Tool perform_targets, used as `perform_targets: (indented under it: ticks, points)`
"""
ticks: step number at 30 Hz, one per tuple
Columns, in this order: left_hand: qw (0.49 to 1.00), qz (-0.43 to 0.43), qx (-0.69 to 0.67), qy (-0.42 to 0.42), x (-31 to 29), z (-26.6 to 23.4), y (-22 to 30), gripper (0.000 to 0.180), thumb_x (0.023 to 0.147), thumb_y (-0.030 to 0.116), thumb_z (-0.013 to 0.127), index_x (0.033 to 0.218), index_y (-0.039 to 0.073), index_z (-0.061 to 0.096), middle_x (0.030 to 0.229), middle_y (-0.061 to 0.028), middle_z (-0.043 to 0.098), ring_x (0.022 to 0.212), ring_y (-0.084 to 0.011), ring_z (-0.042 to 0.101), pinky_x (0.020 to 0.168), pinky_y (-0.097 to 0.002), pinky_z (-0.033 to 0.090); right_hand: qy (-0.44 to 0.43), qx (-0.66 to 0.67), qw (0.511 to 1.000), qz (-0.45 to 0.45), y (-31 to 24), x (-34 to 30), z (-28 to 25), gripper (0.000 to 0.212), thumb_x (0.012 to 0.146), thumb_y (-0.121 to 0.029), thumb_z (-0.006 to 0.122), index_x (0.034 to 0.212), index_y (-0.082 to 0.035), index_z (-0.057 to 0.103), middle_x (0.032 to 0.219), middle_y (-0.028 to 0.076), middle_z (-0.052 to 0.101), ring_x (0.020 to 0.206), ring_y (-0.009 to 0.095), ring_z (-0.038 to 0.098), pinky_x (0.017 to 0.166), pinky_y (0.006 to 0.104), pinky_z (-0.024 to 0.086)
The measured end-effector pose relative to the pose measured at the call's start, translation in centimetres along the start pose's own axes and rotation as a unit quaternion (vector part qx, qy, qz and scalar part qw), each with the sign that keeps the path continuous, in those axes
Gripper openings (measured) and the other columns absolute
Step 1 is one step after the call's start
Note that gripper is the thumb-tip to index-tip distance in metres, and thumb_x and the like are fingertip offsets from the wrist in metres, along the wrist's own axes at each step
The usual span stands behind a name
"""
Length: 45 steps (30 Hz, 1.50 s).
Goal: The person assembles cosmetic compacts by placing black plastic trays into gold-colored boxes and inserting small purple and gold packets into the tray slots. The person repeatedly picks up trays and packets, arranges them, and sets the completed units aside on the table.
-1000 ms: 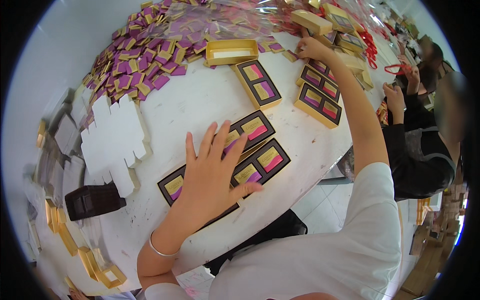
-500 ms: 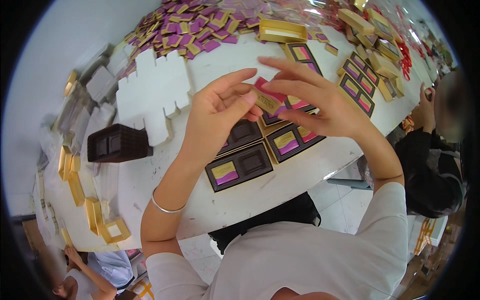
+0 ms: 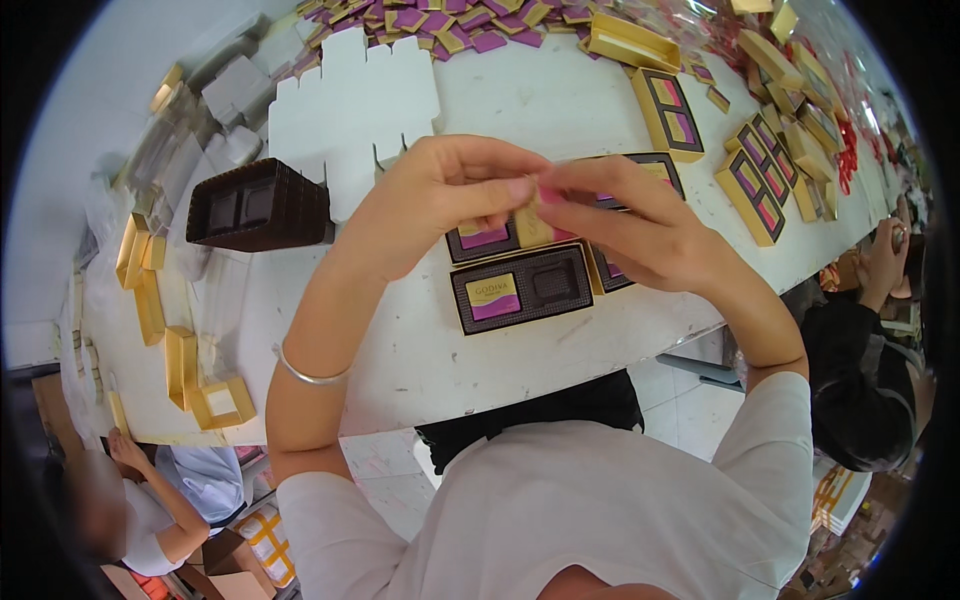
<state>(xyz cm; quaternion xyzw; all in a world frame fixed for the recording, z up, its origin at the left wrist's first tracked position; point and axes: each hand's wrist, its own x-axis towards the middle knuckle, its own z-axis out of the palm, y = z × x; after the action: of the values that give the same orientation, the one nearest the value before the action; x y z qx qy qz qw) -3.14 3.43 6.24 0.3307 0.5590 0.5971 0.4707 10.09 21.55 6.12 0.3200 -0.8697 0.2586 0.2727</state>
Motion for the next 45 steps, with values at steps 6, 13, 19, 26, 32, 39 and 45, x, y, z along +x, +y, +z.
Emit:
perform_targets:
  ticks: [6, 13, 19, 26, 32, 39, 45]
  points:
    - [0.928, 0.032, 0.357, 0.103, 0.1, -0.9, 0.2, 0.033, 0.086, 0.023, 0.066, 0.113, 0.004, 0.063, 0.096, -0.0059, 0.065, 0.066, -0.0092, 0.051, 0.063, -0.0251, 0.044, -0.069, -0.095, 0.993, 0.025, 0.3, -0.4, -0.3, 0.025, 0.069, -0.004, 0.066, 0.094, 0.001, 0.063, 0.086, 0.010, 0.055, 0.077, 0.023, 0.054, 0.061, 0.0316, 0.047]
    - [0.851, -0.006, 0.522, 0.057, -1.3, -2.2, -2.1, 0.039, 0.081, 0.023, 0.069, 0.115, 0.004, 0.060, 0.097, -0.0111, 0.061, 0.067, -0.0180, 0.051, 0.064, -0.0288, 0.046, -0.145, -0.072, 0.977, 0.139, 1.3, -2.0, 3.4, 0.012, 0.074, -0.011, 0.068, 0.083, -0.005, 0.062, 0.079, 0.005, 0.050, 0.080, 0.022, 0.051, 0.070, 0.0340, 0.041]
    - [0.884, -0.035, 0.465, 0.012, -0.6, -2.3, -2.1, 0.037, 0.080, 0.013, 0.069, 0.113, 0.001, 0.057, 0.095, -0.0121, 0.059, 0.071, -0.0195, 0.053, 0.066, -0.0300, 0.046, -0.154, -0.041, 0.958, 0.239, 2.2, -1.6, 3.9, 0.009, 0.078, -0.008, 0.067, 0.084, -0.012, 0.062, 0.078, 0.002, 0.051, 0.079, 0.020, 0.050, 0.074, 0.0340, 0.032]
    - [0.879, -0.067, 0.472, -0.002, -1.3, -2.6, -1.8, 0.047, 0.083, 0.023, 0.068, 0.122, 0.002, 0.051, 0.103, -0.0128, 0.055, 0.075, -0.0219, 0.054, 0.070, -0.0311, 0.047, 0.059, 0.066, 0.932, 0.352, 7.9, -0.5, -1.0, 0.014, 0.086, -0.006, 0.060, 0.097, -0.003, 0.067, 0.084, 0.003, 0.065, 0.073, 0.010, 0.057, 0.070, 0.0246, 0.044]
    - [0.848, -0.050, 0.527, -0.029, -1.6, -0.7, 0.0, 0.076, 0.074, 0.040, 0.073, 0.135, 0.008, 0.042, 0.117, -0.0159, 0.052, 0.094, -0.0349, 0.059, 0.079, -0.0392, 0.048, -0.058, -0.366, 0.800, 0.471, 24.3, -11.3, -15.7, 0.026, 0.081, -0.019, 0.059, 0.095, 0.001, 0.067, 0.081, 0.018, 0.068, 0.077, 0.032, 0.067, 0.074, 0.0396, 0.052]
    - [0.834, -0.079, 0.545, -0.041, -1.2, 0.1, 0.4, 0.082, 0.068, 0.028, 0.079, 0.137, 0.008, 0.040, 0.119, -0.0149, 0.050, 0.095, -0.0324, 0.058, 0.080, -0.0377, 0.048, -0.076, -0.238, 0.800, 0.546, 31.6, -16.3, -16.7, 0.031, 0.081, -0.016, 0.059, 0.109, -0.005, 0.065, 0.106, 0.016, 0.066, 0.099, 0.032, 0.062, 0.088, 0.0370, 0.048]
    - [0.828, -0.111, 0.549, -0.032, -1.0, 0.3, 0.5, 0.089, 0.062, 0.026, 0.083, 0.138, 0.010, 0.039, 0.124, -0.0137, 0.050, 0.097, -0.0341, 0.057, 0.081, -0.0380, 0.047, -0.030, -0.292, 0.754, 0.588, 34.8, -13.9, -13.7, 0.067, 0.077, -0.025, 0.065, 0.138, -0.015, 0.040, 0.123, 0.031, 0.050, 0.115, 0.042, 0.050, 0.097, 0.0442, 0.042]
